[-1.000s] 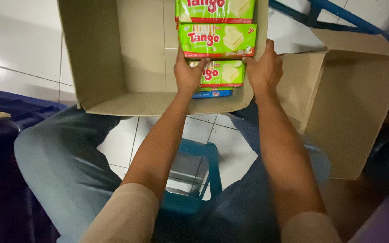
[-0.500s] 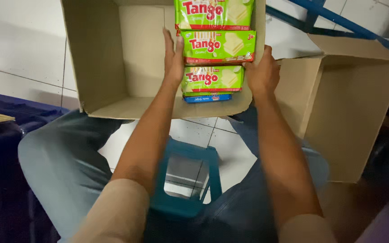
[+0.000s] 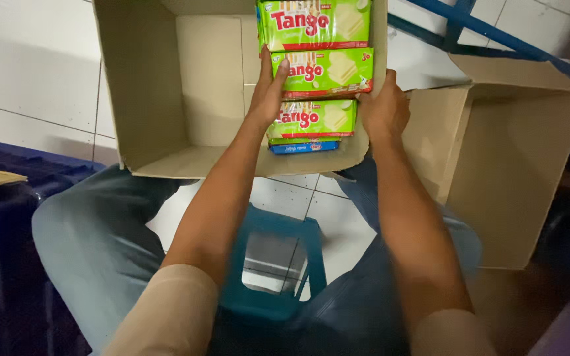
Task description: The person transfers small green and blue snack boxes from a blue plastic crate into a cardboard box. They pick up the snack boxes one by one and place them into the cardboard box, arranging them in rows.
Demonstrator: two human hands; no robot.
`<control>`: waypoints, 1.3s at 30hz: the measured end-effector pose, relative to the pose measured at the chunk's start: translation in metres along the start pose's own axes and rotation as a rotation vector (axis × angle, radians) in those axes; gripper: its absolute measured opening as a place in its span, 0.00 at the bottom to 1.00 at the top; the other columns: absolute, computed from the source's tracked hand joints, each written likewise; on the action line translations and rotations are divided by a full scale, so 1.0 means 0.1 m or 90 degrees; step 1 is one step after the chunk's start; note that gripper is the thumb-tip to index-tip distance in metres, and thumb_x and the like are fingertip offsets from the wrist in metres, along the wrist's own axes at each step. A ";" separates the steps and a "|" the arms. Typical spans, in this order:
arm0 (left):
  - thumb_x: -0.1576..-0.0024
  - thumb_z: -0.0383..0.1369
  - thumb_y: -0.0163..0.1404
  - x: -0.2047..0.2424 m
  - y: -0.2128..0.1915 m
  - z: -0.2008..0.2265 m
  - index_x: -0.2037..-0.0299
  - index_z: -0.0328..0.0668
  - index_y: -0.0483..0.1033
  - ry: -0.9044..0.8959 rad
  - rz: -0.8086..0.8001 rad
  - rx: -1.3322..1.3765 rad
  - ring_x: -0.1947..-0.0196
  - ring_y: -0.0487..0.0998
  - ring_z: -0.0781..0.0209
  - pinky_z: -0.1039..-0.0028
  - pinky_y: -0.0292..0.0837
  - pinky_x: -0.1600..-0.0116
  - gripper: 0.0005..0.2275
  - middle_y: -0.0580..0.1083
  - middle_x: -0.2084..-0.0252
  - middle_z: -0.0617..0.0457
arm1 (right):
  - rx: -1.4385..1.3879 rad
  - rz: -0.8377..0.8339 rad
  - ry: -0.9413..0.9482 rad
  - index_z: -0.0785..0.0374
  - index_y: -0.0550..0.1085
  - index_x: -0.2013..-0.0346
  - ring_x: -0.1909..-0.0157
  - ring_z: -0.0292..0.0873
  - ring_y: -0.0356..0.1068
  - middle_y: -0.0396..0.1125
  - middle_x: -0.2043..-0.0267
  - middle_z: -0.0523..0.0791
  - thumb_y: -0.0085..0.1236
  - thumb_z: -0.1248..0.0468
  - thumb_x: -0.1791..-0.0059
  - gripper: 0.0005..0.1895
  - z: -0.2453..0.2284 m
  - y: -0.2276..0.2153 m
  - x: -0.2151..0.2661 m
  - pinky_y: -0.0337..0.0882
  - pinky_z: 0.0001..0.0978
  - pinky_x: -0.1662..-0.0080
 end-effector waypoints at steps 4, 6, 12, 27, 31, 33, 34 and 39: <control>0.55 0.54 0.37 -0.09 -0.01 -0.08 0.38 0.53 0.31 0.050 -0.041 0.124 0.53 0.73 0.55 0.66 0.77 0.58 0.38 0.56 0.41 0.48 | -0.016 -0.009 -0.001 0.58 0.62 0.61 0.58 0.56 0.64 0.66 0.61 0.50 0.59 0.58 0.61 0.20 0.02 0.01 -0.02 0.64 0.52 0.65; 0.55 0.54 0.37 -0.08 -0.08 -0.08 0.38 0.52 0.33 0.063 -0.022 0.134 0.56 0.76 0.55 0.65 0.76 0.57 0.38 0.65 0.46 0.46 | -0.005 -0.018 0.002 0.58 0.61 0.60 0.59 0.57 0.64 0.66 0.61 0.50 0.60 0.57 0.62 0.21 0.03 0.03 -0.02 0.64 0.52 0.66; 0.57 0.59 0.33 0.13 -0.56 -0.22 0.37 0.47 0.35 -0.062 0.109 -0.110 0.36 0.50 0.54 0.67 0.49 0.39 0.40 0.46 0.35 0.48 | -0.009 -0.055 0.006 0.53 0.58 0.54 0.55 0.55 0.62 0.65 0.57 0.47 0.54 0.58 0.62 0.25 0.01 -0.02 0.07 0.63 0.51 0.63; 0.49 0.30 0.48 4.33 -2.42 0.69 0.69 0.47 0.74 0.522 0.494 -0.509 0.65 0.73 0.55 0.70 0.64 0.57 0.02 0.73 0.69 0.55 | -0.139 0.153 -0.660 0.67 0.52 0.42 0.42 0.60 0.46 0.49 0.44 0.58 0.58 0.67 0.62 0.37 -1.70 -0.21 1.61 0.45 0.62 0.50; 0.49 0.32 0.50 5.23 -3.00 0.30 0.62 0.42 0.72 0.422 0.723 -0.691 0.59 0.70 0.49 0.64 0.61 0.56 0.07 0.71 0.63 0.48 | -0.352 0.096 -0.925 0.69 0.60 0.50 0.47 0.57 0.55 0.57 0.52 0.55 0.53 0.65 0.59 0.25 -2.42 0.10 2.75 0.51 0.48 0.47; 0.51 0.34 0.52 5.56 -3.15 0.08 0.58 0.40 0.72 0.330 0.806 -0.773 0.55 0.69 0.48 0.63 0.60 0.55 0.12 0.70 0.59 0.46 | -0.376 0.072 -1.014 0.67 0.62 0.51 0.48 0.53 0.58 0.58 0.53 0.51 0.51 0.60 0.56 0.22 -2.83 0.13 3.41 0.52 0.44 0.47; 0.50 0.39 0.50 5.66 -3.20 -0.05 0.52 0.41 0.69 0.217 0.794 -0.761 0.51 0.65 0.40 0.56 0.59 0.52 0.17 0.67 0.53 0.41 | -0.407 0.052 -1.086 0.66 0.64 0.53 0.51 0.50 0.59 0.60 0.55 0.48 0.53 0.61 0.57 0.21 -3.03 0.12 3.75 0.53 0.41 0.48; 0.49 0.43 0.46 5.71 -3.31 -0.27 0.51 0.41 0.69 0.097 0.755 -0.652 0.49 0.64 0.33 0.50 0.56 0.49 0.19 0.67 0.50 0.38 | -0.241 0.104 -1.156 0.60 0.68 0.60 0.52 0.45 0.59 0.61 0.61 0.43 0.51 0.53 0.56 0.16 -3.84 0.30 4.63 0.52 0.41 0.52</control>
Point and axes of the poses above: each hand's wrist, its own x-axis away from the middle knuckle, its own y-axis out of the palm, z = x × y, the point moved 5 cm from there along -x, towards the middle knuckle
